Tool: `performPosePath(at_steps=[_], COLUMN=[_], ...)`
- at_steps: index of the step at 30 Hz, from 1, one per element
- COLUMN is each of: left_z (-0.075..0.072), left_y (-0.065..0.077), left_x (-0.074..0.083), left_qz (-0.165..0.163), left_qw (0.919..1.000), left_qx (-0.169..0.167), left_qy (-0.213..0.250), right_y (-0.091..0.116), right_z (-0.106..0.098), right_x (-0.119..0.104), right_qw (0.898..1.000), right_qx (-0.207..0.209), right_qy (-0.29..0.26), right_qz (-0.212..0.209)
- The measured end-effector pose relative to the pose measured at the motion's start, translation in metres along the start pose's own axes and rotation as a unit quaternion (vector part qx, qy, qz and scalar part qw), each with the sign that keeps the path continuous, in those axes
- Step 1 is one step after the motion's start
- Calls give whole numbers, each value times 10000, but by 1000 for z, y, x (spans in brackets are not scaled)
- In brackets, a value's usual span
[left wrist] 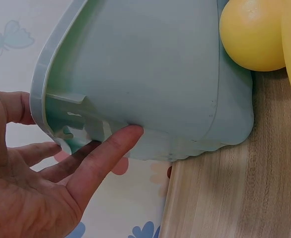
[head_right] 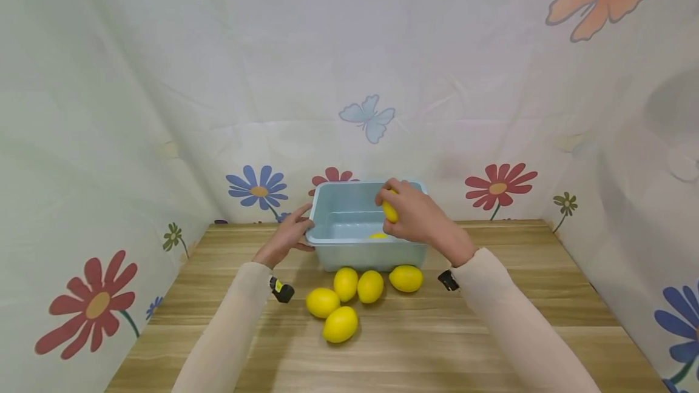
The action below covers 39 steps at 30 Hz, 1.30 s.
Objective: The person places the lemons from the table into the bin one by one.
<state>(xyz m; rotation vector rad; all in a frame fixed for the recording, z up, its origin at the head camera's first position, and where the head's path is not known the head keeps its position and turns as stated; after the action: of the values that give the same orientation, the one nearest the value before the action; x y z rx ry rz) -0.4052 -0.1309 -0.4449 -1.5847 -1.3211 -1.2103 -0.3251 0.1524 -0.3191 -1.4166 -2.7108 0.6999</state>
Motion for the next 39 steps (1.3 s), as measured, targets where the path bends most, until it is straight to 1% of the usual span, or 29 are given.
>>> performPosePath(at_steps=[7,13,16,20,30,36,39], left_z=[0,-1,-1,-1,1,0,1], left_y=[-2,0,0,-1,-2,-2,-2], left_x=[-3,-5,-5,-4,-2,-3,-3], left_qz=[17,-25,8,12,2,-33,-22], left_qw=[10000,10000,10000,10000,10000,10000,9999], left_qx=[7,28,47,37,17,27,-46], left_qy=[97,65,54,52,57,83,115], right_y=[-11,-22,-30,-39,-65,-77,-80], right_z=[-4,-4,-5,-6,3,11,14], right_x=[0,1,0,2,12,17,22], right_qw=[9999,9989,9982,9974,9899,9840,9804], right_qx=[-52,-270,-344,-432,-1060,-1398,-1536], right_qy=[-54,-155,-218,-115,327,370,379], right_qz=[103,351,430,566,879,1040,1178])
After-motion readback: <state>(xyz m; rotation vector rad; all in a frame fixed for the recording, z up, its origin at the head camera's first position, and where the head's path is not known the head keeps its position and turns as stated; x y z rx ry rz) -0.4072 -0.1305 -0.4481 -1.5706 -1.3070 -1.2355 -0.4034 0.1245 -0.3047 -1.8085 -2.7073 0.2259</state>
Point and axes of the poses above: each hand's wrist, its own y-axis away from the middle knuckle, its own z-axis out of the palm, x = y × z, the point moved 3 cm from there along -y, towards the middle knuckle, and after that the axes turned 7 degrees about z, right-handed, at the moved point
